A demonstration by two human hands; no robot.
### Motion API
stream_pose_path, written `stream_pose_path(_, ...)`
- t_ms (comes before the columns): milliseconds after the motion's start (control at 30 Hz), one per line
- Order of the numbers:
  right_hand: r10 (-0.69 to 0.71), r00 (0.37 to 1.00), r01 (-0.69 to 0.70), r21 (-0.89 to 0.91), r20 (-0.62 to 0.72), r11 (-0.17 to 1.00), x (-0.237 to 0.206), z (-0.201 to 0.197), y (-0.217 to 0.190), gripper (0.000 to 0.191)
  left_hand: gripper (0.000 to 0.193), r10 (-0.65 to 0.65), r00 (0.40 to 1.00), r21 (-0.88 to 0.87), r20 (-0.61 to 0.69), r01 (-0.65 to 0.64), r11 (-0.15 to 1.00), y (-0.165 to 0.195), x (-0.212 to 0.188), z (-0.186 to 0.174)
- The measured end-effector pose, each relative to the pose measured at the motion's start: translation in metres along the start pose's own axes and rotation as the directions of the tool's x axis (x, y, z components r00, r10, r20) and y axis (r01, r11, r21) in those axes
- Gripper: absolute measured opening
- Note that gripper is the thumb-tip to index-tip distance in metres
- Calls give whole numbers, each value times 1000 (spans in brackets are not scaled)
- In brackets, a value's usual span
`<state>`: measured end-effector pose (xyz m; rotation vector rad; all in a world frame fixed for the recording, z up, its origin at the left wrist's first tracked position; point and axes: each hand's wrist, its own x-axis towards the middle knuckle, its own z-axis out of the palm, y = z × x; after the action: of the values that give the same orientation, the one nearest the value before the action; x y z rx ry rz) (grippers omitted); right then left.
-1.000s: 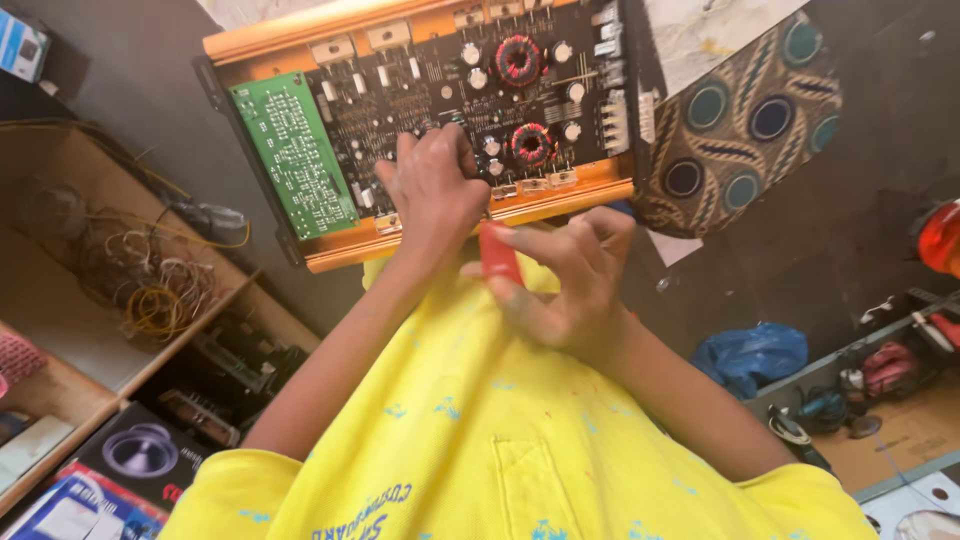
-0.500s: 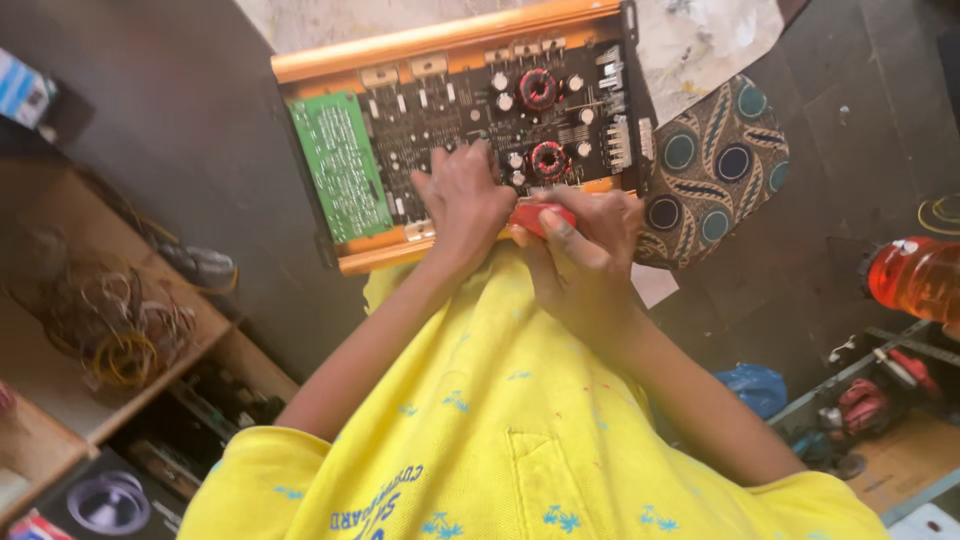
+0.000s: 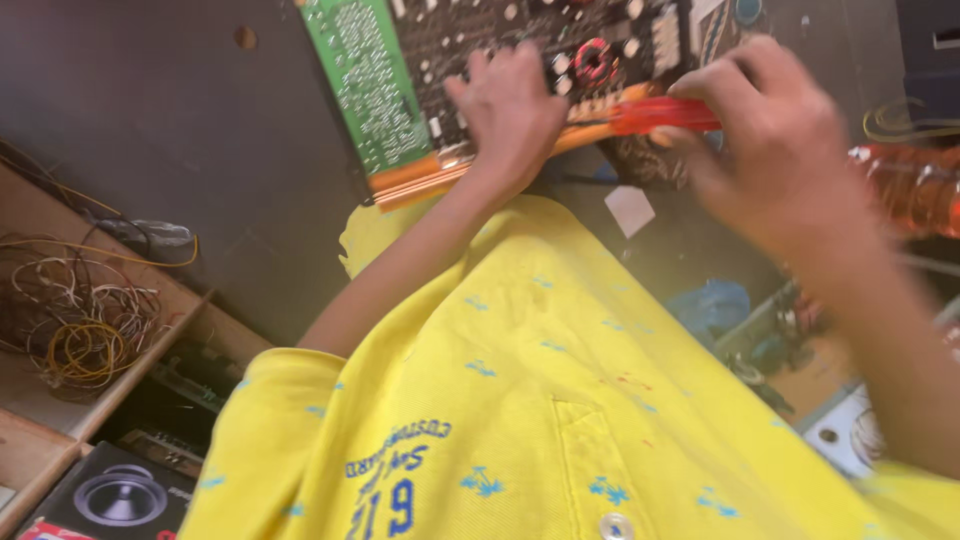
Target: The person uses a screwdriver to tighten screws on a circuit board mounted on a wooden frame. They also pick up a small screw from a white tray and place it onto the board.
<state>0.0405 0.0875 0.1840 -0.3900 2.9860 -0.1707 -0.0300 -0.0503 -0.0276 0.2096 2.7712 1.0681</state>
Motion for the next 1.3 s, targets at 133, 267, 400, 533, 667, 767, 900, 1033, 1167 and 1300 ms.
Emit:
stream_pose_path(133, -178, 905, 320, -341, 386, 884, 28, -22, -20, 48, 42, 13, 1000, -13, -1, -13, 1000, 2, -5, -3)
stream_pose_path(267, -173, 757, 562, -494, 630, 664, 55, -19, -39, 53, 46, 11, 999, -37, -31, -12, 999, 2, -10, -7)
stream_pose_path(400, 194, 718, 297, -546, 669, 783, 75, -2, -30, 39, 32, -51, 999, -89, -17, 49, 995, 8, -12, -10)
stream_pose_path(533, 577, 573, -307, -500, 582, 809, 76, 11, -11, 47, 34, -28, 999, -189, -39, 20, 982, 7, -14, -15)
stream_pose_path(667, 34, 825, 319, -515, 564, 795, 51, 8, -5, 51, 31, -39, 999, -141, 12, 41, 989, 8, -13, -22)
stream_pose_path(767, 210, 698, 332, -570, 684, 751, 41, 14, -2, 44, 36, -32, 999, -154, 45, 38, 987, 9, -14, -27)
stream_pose_path(900, 450, 675, -268, -374, 584, 888, 58, 28, 7, 47, 38, -42, 998, -145, 48, 48, 988, 8, -13, -28)
stream_pose_path(1033, 678, 295, -757, -268, 673, 596, 90, 29, 11, 52, 48, -1, 996, -118, 87, 11, 993, 8, -11, -30)
stream_pose_path(1167, 526, 450, -556, -234, 722, 797, 95, 23, 3, 47, 47, -2, 997, -56, 73, 6, 998, 10, -10, -33)
stream_pose_path(1300, 125, 806, -87, -94, 578, 992, 70, 13, -2, 38, 39, 17, 1000, -2, 24, -17, 1000, 8, -10, -28)
